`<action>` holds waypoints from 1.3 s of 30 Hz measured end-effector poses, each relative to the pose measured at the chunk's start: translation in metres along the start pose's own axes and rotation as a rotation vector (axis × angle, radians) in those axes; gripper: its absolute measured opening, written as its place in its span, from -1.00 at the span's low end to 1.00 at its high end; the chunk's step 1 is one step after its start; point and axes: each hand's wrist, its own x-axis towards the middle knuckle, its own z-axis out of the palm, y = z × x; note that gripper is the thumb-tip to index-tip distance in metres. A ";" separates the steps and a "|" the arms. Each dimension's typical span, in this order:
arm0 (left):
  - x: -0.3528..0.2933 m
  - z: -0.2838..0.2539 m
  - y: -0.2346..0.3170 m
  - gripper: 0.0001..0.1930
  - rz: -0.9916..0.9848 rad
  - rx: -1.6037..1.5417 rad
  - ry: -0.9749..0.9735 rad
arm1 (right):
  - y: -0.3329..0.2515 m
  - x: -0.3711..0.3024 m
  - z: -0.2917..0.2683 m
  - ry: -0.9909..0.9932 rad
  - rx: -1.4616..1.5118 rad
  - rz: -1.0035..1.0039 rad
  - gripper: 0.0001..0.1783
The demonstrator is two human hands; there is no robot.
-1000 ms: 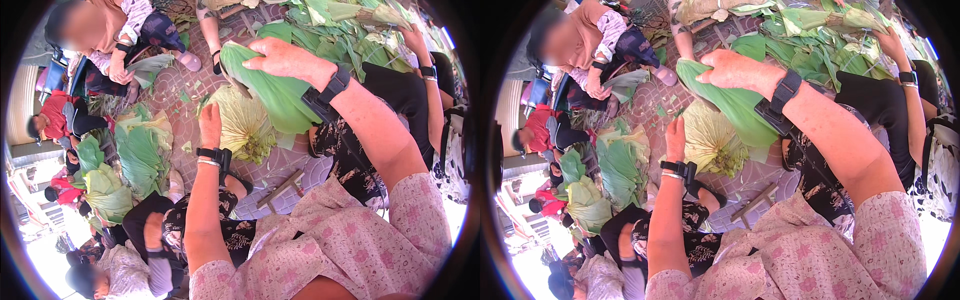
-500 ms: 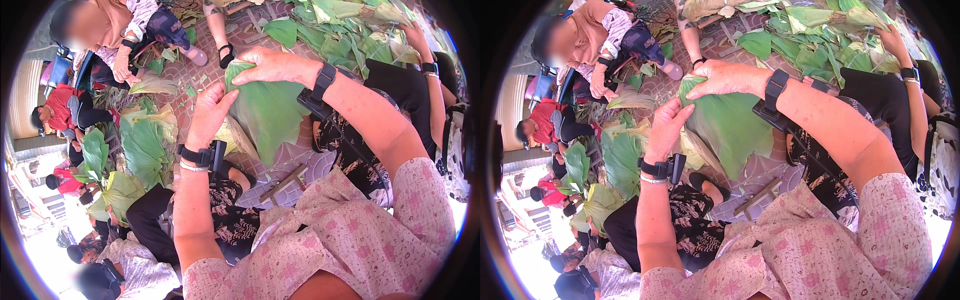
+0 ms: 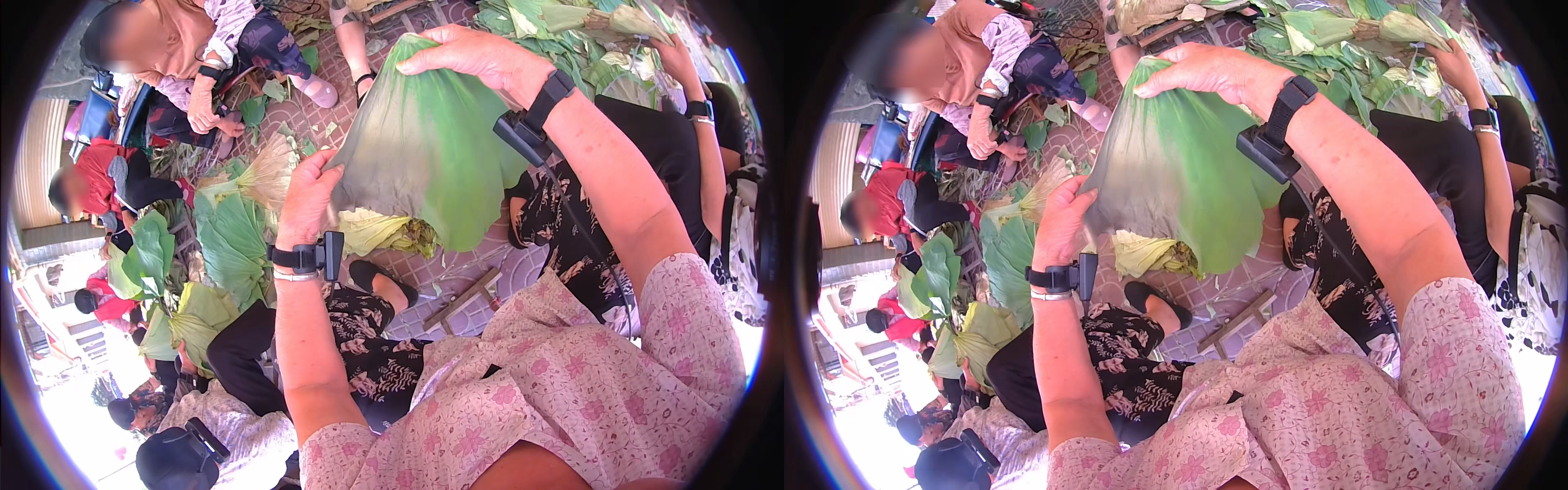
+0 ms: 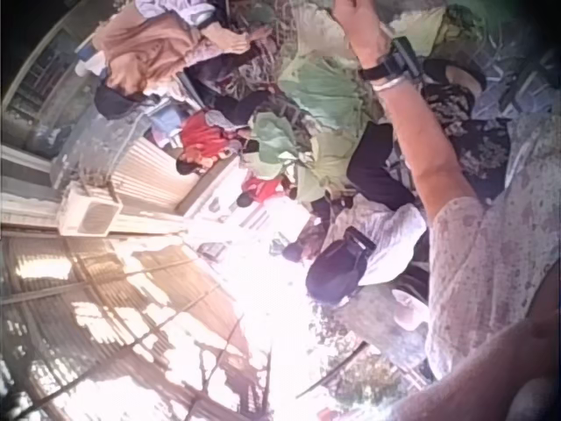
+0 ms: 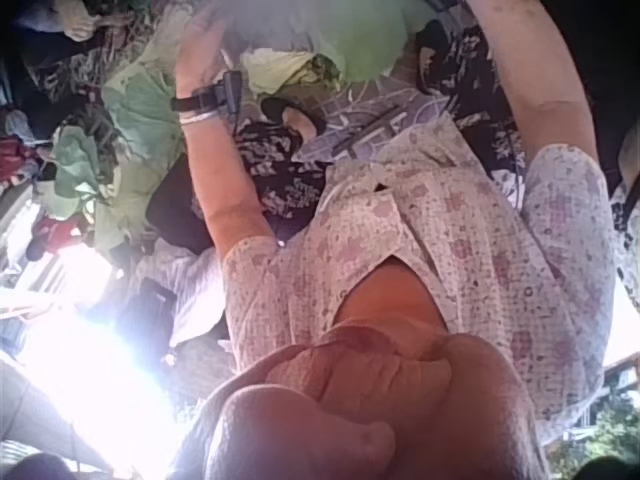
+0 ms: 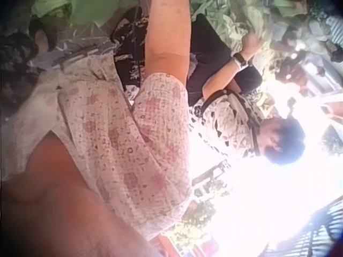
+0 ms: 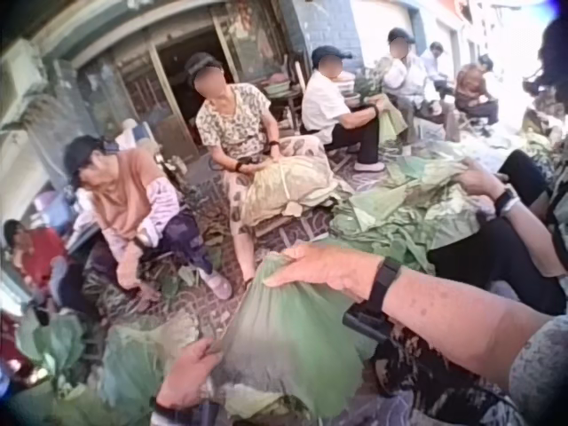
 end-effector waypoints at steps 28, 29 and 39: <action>-0.007 0.049 0.008 -0.65 0.181 0.000 0.018 | 0.028 -0.020 0.073 -0.445 0.105 0.326 -0.52; -0.007 0.045 0.002 -0.68 0.133 -0.013 -0.025 | 0.026 -0.022 0.073 -0.486 0.103 0.322 -0.54; -0.005 0.008 0.011 -0.82 0.046 -0.278 0.130 | 0.041 -0.011 0.060 -0.573 0.159 0.381 -0.72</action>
